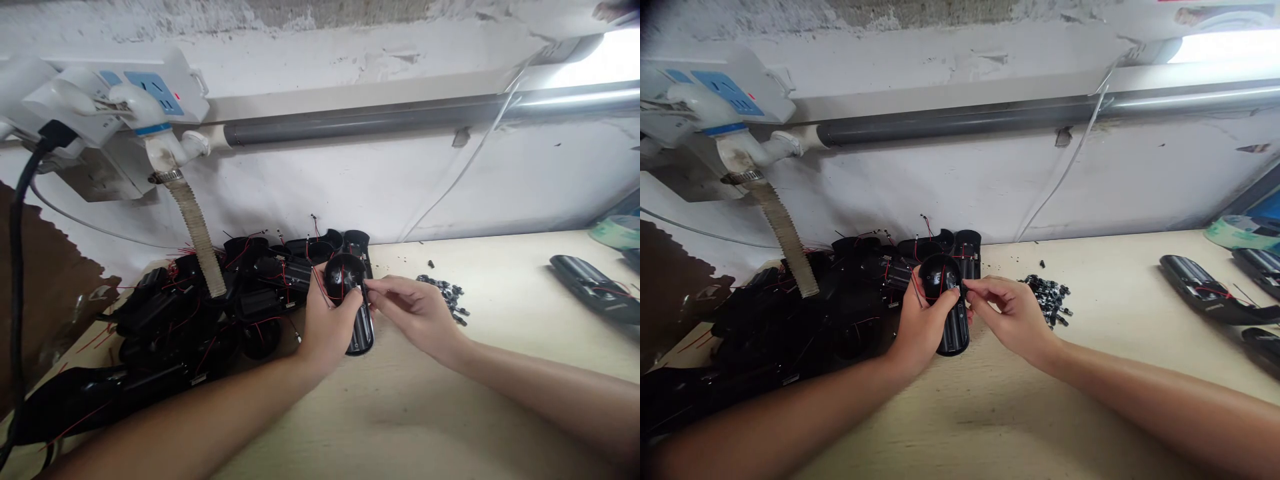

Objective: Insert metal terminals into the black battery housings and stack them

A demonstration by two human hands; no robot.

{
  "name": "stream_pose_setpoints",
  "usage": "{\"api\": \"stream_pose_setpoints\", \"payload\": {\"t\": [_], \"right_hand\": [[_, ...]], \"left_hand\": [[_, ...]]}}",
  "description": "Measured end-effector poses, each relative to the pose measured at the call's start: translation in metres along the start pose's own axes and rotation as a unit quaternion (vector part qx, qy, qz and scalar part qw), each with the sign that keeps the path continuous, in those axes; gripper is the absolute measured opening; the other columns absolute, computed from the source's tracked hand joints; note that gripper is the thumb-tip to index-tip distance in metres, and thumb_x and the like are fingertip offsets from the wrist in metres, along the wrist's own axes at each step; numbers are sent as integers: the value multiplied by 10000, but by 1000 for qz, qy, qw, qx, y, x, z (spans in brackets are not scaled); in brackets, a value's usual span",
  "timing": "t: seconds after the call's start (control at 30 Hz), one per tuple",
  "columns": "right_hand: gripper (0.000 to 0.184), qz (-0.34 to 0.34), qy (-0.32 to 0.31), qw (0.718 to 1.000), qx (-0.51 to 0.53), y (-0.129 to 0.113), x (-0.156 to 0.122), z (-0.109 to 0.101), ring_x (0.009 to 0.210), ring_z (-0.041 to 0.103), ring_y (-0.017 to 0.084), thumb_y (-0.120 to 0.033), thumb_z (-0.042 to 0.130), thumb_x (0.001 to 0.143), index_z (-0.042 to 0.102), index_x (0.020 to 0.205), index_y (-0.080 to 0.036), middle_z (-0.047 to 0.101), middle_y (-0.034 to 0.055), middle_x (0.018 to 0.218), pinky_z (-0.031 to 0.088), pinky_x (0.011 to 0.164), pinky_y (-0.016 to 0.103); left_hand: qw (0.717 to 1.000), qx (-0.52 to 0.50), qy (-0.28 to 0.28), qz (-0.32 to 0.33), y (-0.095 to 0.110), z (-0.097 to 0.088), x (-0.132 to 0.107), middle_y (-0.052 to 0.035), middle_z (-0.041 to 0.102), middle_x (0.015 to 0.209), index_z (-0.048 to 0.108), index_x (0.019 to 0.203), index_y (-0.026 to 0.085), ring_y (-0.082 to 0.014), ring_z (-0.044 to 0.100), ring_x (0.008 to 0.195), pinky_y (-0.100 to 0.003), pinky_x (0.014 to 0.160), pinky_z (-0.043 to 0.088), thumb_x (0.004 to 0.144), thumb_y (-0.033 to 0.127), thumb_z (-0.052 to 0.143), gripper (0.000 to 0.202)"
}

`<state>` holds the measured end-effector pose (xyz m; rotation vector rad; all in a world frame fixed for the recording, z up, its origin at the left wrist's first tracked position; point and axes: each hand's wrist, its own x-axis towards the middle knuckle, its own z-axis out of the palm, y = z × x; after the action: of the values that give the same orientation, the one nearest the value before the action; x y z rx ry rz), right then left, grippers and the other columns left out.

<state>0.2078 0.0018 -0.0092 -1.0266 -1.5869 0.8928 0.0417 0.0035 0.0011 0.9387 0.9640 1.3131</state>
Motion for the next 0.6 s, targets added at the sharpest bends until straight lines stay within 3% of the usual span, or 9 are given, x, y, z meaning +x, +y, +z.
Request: {"api": "stream_pose_setpoints", "payload": {"t": [0.17, 0.3, 0.6], "right_hand": [[184, 28, 21, 999, -1, 2, 1, 0, 769, 771, 202, -341, 786, 931, 863, 1057, -232, 831, 56, 887, 647, 740, 374], [176, 41, 16, 999, 15, 1, 3, -1, 761, 769, 188, -338, 803, 923, 864, 1041, -221, 828, 53, 863, 640, 745, 348], [117, 98, -19, 984, 145, -3, 7, -1, 701, 756, 163, -346, 883, 884, 896, 953, -253, 804, 28, 782, 640, 715, 309]], "left_hand": [[1000, 1, 1, -5, 2, 1, -2, -4, 691, 966, 521, 1129, 244, -176, 732, 695, -255, 510, 569, 830, 229, 764, 386], [1000, 3, 5, 6, 1, 0, -1, 0, 685, 976, 523, 1119, 237, -157, 723, 694, -265, 550, 600, 829, 222, 770, 381], [1000, -2, 0, 7, 2, 2, -1, 30, 696, 910, 519, 1124, 238, -149, 701, 571, -290, 511, 594, 839, 207, 750, 368]]}}
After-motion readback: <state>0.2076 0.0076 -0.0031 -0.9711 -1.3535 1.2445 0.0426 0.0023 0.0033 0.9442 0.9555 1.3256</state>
